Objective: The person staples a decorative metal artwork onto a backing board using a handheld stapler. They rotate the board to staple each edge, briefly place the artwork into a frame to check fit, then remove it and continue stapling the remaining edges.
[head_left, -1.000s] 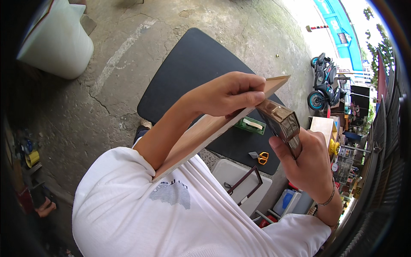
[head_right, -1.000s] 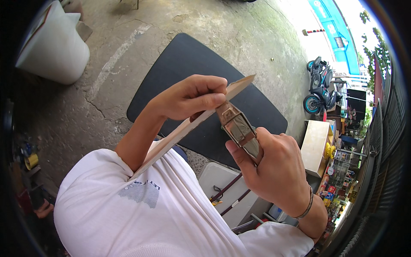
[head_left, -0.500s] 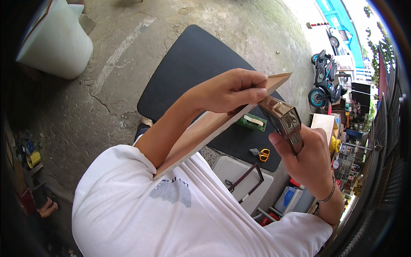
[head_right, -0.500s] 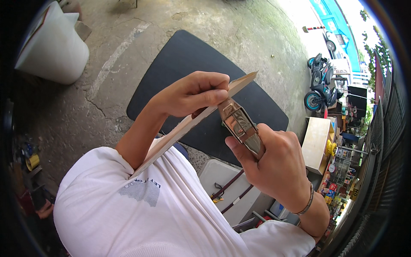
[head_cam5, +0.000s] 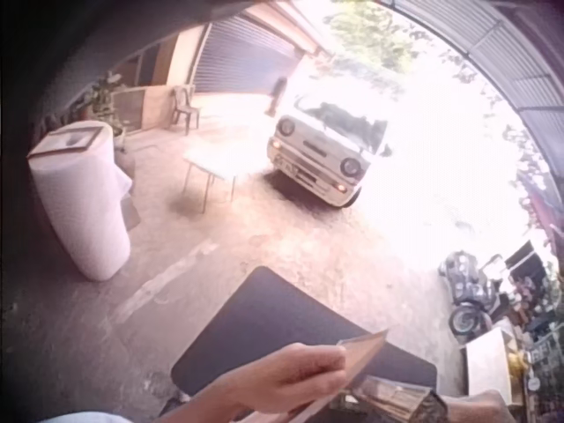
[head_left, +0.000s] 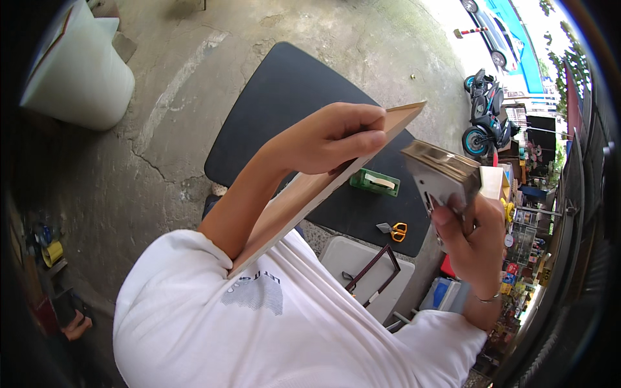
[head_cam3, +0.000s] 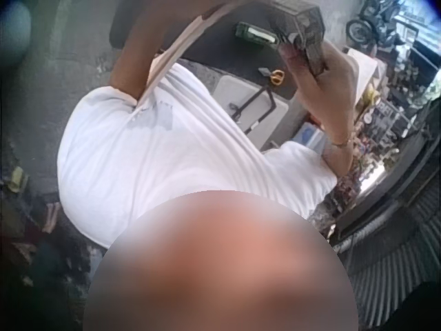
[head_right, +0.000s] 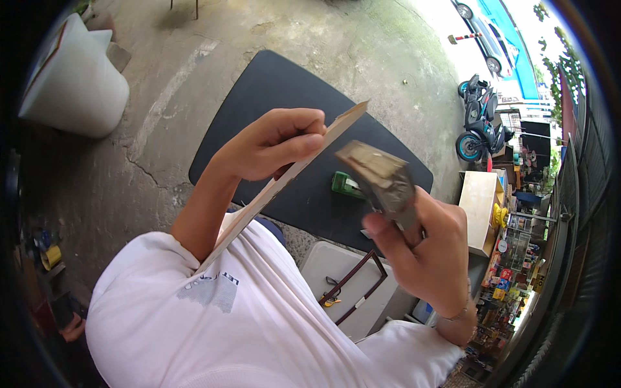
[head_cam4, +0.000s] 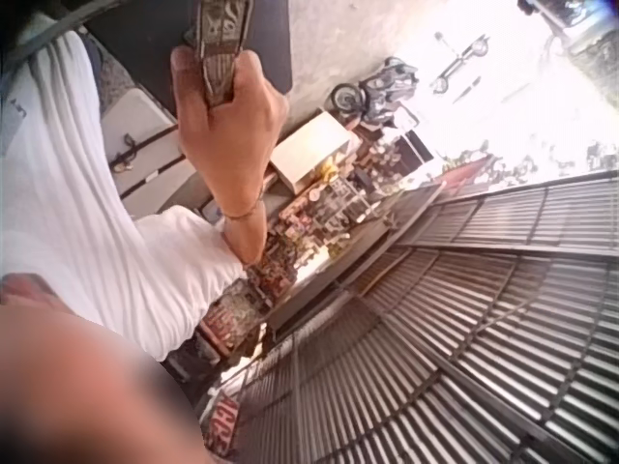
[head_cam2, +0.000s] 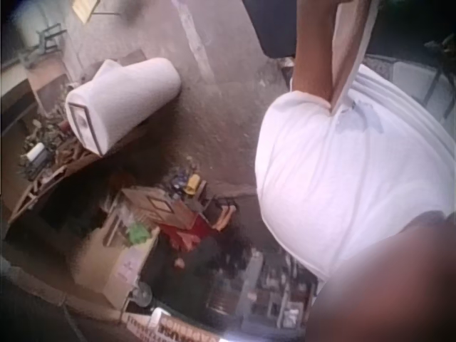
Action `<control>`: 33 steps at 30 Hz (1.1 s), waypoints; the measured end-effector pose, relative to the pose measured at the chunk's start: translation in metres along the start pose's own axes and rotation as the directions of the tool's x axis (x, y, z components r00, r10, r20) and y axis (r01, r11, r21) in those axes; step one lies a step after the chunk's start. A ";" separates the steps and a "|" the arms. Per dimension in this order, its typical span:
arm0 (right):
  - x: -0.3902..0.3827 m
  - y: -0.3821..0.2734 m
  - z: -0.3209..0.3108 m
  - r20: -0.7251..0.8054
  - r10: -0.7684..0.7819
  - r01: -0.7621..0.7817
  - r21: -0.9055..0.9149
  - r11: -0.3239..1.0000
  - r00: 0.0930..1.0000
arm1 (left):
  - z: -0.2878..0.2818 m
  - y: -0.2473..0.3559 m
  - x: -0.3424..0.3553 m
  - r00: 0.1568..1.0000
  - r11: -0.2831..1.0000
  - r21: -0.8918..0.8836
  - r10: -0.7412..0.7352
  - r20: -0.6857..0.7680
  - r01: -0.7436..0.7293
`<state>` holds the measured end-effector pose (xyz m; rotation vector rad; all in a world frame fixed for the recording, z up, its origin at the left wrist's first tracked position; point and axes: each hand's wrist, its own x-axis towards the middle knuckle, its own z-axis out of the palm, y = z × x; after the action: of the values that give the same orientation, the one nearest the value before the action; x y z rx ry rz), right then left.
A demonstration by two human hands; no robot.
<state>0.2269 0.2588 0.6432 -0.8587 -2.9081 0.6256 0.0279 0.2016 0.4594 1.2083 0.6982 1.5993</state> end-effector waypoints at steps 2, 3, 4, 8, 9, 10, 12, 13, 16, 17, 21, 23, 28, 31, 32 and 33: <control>-0.025 0.047 0.020 -0.149 0.131 -0.104 0.176 0.979 0.980 | -0.003 0.001 0.000 1.000 0.999 -0.037 -0.003 0.002 0.003; -0.030 0.065 0.036 -0.177 0.197 -0.156 0.219 0.963 0.964 | -0.003 0.002 0.000 1.000 0.998 -0.056 -0.010 0.008 0.010; -0.033 0.082 0.052 -0.201 0.261 -0.205 0.262 0.943 0.944 | -0.003 0.004 0.000 1.000 0.998 -0.057 -0.020 0.005 0.020; -0.020 0.157 0.200 -0.174 0.456 -0.447 0.089 0.890 0.873 | -0.009 0.011 -0.006 0.999 0.999 -0.026 0.019 -0.037 -0.020; -0.022 0.180 0.250 -0.131 0.496 -0.495 0.042 0.868 0.858 | -0.010 0.009 -0.006 0.998 0.998 -0.031 0.048 -0.037 -0.049; -0.024 0.199 0.296 -0.129 0.459 -0.463 0.000 0.886 0.879 | -0.011 0.009 -0.007 0.998 0.998 -0.020 0.051 -0.045 -0.051; -0.031 0.229 0.379 -0.115 0.426 -0.438 -0.116 0.891 0.897 | -0.011 0.013 -0.011 0.997 0.999 0.000 0.052 -0.063 -0.052; -0.034 0.236 0.408 -0.117 0.394 -0.409 -0.180 0.894 0.912 | -0.013 0.015 -0.013 0.994 0.994 0.063 0.090 -0.063 -0.086; -0.051 0.248 0.452 -0.154 0.406 -0.434 -0.275 0.858 0.901 | 0.001 0.019 -0.003 0.998 0.992 0.113 0.061 -0.007 -0.059; -0.050 0.252 0.461 -0.123 0.421 -0.439 -0.276 0.855 0.899 | 0.003 0.020 0.000 0.997 0.993 0.093 0.076 0.009 -0.076; -0.030 0.241 0.421 0.016 0.492 -0.484 -0.148 0.862 0.870 | 0.009 0.011 0.003 0.995 0.997 0.012 0.070 0.066 -0.071; 0.000 0.240 0.366 -0.185 0.407 -0.379 0.171 0.910 0.894 | 0.010 0.012 0.003 0.996 0.999 0.003 0.046 0.077 -0.046; 0.049 0.123 0.100 -0.663 -0.138 0.361 0.211 0.909 0.735 | 0.017 0.010 0.003 0.992 0.998 -0.006 0.065 0.111 -0.065; 0.055 0.065 0.026 -0.461 -0.581 0.646 -0.019 0.763 0.671 | 0.019 0.017 0.006 0.988 0.996 0.025 0.084 0.128 -0.088; 0.059 0.061 0.019 -0.323 -0.629 0.660 -0.015 0.751 0.708 | 0.022 0.020 0.007 0.985 0.993 0.039 0.101 0.137 -0.107; 0.062 0.058 0.013 -0.178 -0.664 0.673 -0.006 0.739 0.727 | 0.024 0.023 0.008 0.983 0.991 0.054 0.117 0.145 -0.126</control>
<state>0.2022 0.3311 0.6044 0.1809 -2.7222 0.5186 0.0417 0.1983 0.4898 1.4193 0.5974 1.5824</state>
